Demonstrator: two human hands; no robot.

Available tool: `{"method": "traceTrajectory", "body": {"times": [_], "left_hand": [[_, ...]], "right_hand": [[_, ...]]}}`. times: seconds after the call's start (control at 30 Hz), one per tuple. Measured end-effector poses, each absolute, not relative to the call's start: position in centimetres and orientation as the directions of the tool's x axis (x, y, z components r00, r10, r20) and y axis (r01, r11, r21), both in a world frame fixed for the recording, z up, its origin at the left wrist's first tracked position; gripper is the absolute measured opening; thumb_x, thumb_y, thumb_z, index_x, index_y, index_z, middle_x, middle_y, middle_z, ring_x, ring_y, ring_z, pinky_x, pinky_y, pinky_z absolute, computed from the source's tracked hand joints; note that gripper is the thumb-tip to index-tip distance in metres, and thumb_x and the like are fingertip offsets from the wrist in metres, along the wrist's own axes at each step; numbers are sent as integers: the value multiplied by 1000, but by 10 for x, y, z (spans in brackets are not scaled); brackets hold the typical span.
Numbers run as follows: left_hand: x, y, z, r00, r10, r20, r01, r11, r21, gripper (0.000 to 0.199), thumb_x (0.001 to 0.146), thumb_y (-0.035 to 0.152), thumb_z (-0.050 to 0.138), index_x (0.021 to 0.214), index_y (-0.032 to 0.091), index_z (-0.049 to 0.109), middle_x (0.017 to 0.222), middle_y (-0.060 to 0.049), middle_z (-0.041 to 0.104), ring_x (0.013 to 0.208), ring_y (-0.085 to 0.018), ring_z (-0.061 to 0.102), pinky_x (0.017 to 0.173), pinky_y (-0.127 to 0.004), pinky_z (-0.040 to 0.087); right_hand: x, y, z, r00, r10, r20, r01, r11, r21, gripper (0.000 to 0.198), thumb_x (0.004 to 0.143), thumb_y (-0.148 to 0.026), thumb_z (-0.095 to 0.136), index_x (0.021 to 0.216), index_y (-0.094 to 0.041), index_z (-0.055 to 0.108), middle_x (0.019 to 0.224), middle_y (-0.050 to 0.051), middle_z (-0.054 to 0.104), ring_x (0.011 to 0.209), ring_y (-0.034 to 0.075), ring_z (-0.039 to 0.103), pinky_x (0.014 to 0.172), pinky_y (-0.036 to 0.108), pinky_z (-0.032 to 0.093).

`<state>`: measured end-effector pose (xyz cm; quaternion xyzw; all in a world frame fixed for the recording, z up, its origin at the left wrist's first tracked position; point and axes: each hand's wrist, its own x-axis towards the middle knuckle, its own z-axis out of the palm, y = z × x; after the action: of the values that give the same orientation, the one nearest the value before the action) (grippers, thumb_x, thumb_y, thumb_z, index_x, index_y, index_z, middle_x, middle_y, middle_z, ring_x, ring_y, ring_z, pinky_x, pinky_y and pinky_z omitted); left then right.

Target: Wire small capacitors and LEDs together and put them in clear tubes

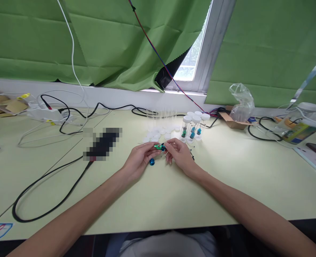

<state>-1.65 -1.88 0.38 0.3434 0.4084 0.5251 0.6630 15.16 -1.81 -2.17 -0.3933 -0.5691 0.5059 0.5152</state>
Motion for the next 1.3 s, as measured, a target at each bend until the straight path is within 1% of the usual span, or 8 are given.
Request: {"method": "traceTrajectory", "body": {"times": [0.13,0.3,0.37,0.53,0.8,1.03,1.17,1.3], "left_hand": [[-16,-19,4,109,978,-177,-418,207,885,14,86,12,64,82,7,76,94,-15,75,81,-18,72,83,-27,60],[-15,-20,7,70,981,-181,-429,193,883,11,85,11,66,82,7,75,93,-14,75,79,-18,73,84,-29,60],[-15,-21,7,67,981,-180,-431,191,882,10,85,11,66,82,7,75,93,-14,74,78,-18,73,85,-30,59],[-15,-22,7,76,982,-173,-427,189,884,10,85,12,67,83,7,75,95,-14,74,80,-18,73,87,-31,59],[-13,-24,8,85,988,-131,-415,155,897,8,83,15,72,82,8,76,93,-12,74,78,-17,71,88,-32,58],[-14,-25,11,73,986,-148,-418,165,893,9,84,15,69,82,9,75,96,-12,74,80,-18,71,87,-31,58],[-14,-25,12,80,985,-154,-428,174,887,14,89,17,64,83,9,75,93,-12,74,80,-18,72,86,-31,59],[-13,-23,11,75,980,-185,-440,199,876,29,96,28,57,83,7,74,88,-15,74,78,-19,72,85,-31,59]], "right_hand": [[152,-17,-23,-165,968,189,-60,182,-982,40,84,-59,65,88,-20,57,72,-2,64,46,10,60,43,23,47],[152,-16,-25,-155,965,212,-48,207,-977,37,84,-55,67,93,-20,58,94,3,65,55,12,66,42,23,48],[152,-16,-25,-155,962,224,-53,218,-975,36,84,-52,69,96,-20,58,97,3,63,57,12,67,42,23,48],[152,-16,-25,-142,967,214,-32,211,-977,35,85,-52,67,96,-20,57,94,2,64,54,11,65,42,24,48],[153,-16,-23,-137,977,163,-27,161,-987,39,88,-58,61,92,-20,57,72,-2,62,46,10,59,42,22,47],[154,-17,-22,-156,967,203,-52,197,-979,38,83,-55,68,95,-20,59,99,3,64,54,11,65,42,24,48],[154,-17,-22,-155,961,230,-59,223,-973,36,83,-52,70,96,-20,59,96,2,62,56,11,64,42,24,47],[153,-18,-22,-142,959,244,-47,240,-970,37,83,-54,68,96,-21,59,91,1,62,55,11,63,42,23,47]]}}
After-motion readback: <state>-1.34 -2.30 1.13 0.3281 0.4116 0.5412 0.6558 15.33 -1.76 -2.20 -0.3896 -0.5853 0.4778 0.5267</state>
